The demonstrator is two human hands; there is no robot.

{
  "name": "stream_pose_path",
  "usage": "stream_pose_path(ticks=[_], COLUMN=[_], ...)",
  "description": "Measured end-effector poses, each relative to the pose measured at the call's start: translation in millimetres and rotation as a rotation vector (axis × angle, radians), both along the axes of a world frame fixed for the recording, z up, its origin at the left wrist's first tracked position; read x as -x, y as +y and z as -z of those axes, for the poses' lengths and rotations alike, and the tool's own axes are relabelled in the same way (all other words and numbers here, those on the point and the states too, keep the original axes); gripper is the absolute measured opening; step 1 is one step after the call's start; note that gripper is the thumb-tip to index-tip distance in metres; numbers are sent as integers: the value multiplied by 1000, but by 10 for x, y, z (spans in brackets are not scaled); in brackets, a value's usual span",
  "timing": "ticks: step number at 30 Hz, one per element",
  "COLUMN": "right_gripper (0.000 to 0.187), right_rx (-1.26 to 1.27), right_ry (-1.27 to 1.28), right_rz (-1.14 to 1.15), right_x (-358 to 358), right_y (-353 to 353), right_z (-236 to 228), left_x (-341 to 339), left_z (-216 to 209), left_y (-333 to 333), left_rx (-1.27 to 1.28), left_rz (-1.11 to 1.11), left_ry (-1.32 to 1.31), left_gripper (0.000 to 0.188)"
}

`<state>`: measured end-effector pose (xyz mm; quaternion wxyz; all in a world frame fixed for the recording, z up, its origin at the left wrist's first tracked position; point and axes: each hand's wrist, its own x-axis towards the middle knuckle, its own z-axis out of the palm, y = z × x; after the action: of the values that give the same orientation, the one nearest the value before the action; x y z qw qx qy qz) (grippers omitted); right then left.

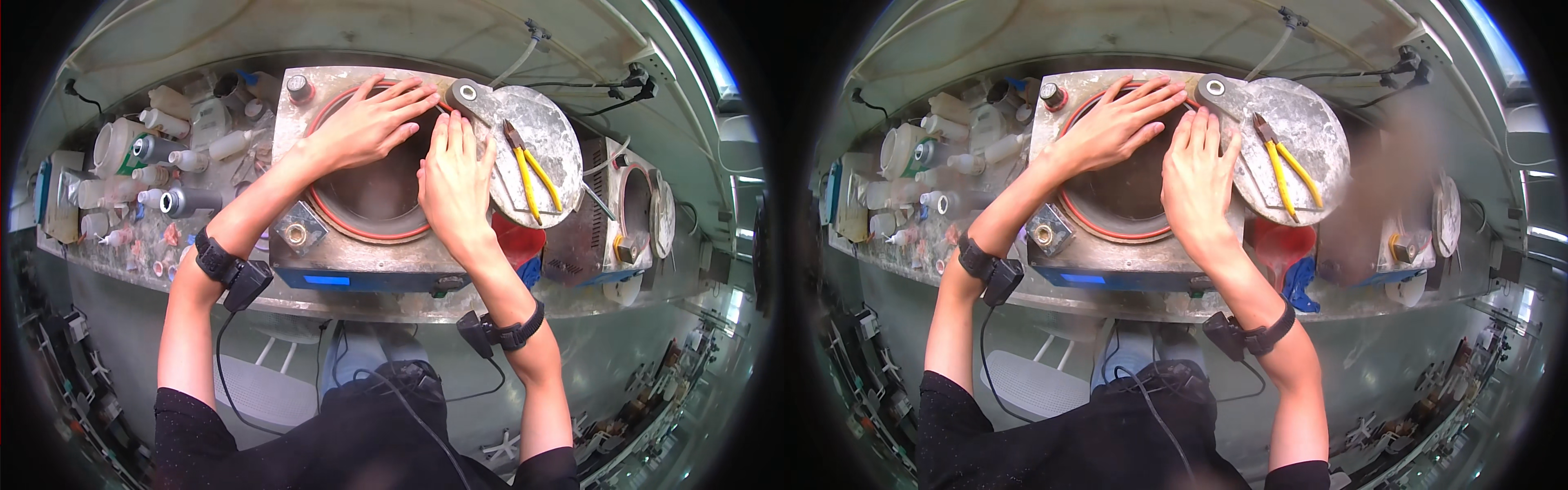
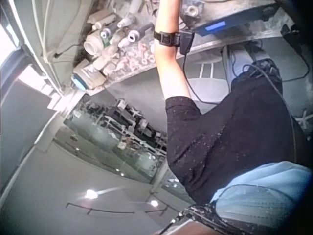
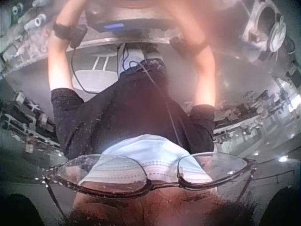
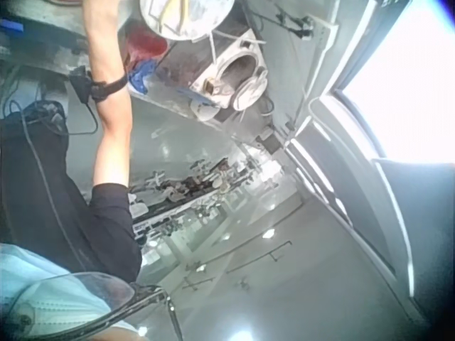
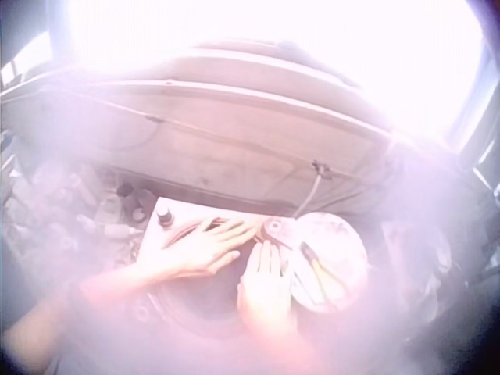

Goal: The recorder is reseating a red rubber gasket on a laboratory vacuum chamber device.

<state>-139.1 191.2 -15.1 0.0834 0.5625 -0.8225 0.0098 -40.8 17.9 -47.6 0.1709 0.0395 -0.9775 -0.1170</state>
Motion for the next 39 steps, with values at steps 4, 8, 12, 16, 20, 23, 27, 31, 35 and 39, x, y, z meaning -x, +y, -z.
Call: stream_pose_path(ticks=[4, 8, 12, 16, 20, 23, 27, 31, 35, 39], right_gripper=[65, 53, 28, 29, 31, 31, 31, 31, 26, 21], right_rx=[94, 176, 485, 624, 654, 629, 620, 468, 480, 649], right_ry=[-96, -155, -365, -258, -286, -228, -272, 183, 368, 146], right_rz=[21, -49, -44, 96, 562, 398, 255, 87, 88, 138], right_x=[44, 242, 663, 833, 1523, 1863, 2102, 2531, 2779, 2962], right_y=[-33, -62, 72, 591, 1410, 1727, 1800, 1774, 1420, 1235], right_z=[-47, -112, -254, -310, 11, 287, 367, 387, 246, 30], left_x=[26, 120, 146, 76, 122, 146, 90, 104, 111, 198], left_z=[-21, -43, -63, -82, -158, -141, -154, -207, -193, -209], left_y=[34, 77, 87, 24, 73, 81, 49, 53, 56, 95], left_rx=[-69, -100, -76, -81, -112, -103, -76, -86, -93, -114], left_rz=[-20, -40, -41, -42, -31, -22, -18, -17, -8, 8], left_ry=[-27, -38, -78, -112, -149, -149, -174, -184, -202, -177], left_gripper=[51, 50, 50, 51, 53, 54, 56, 57, 58, 58])
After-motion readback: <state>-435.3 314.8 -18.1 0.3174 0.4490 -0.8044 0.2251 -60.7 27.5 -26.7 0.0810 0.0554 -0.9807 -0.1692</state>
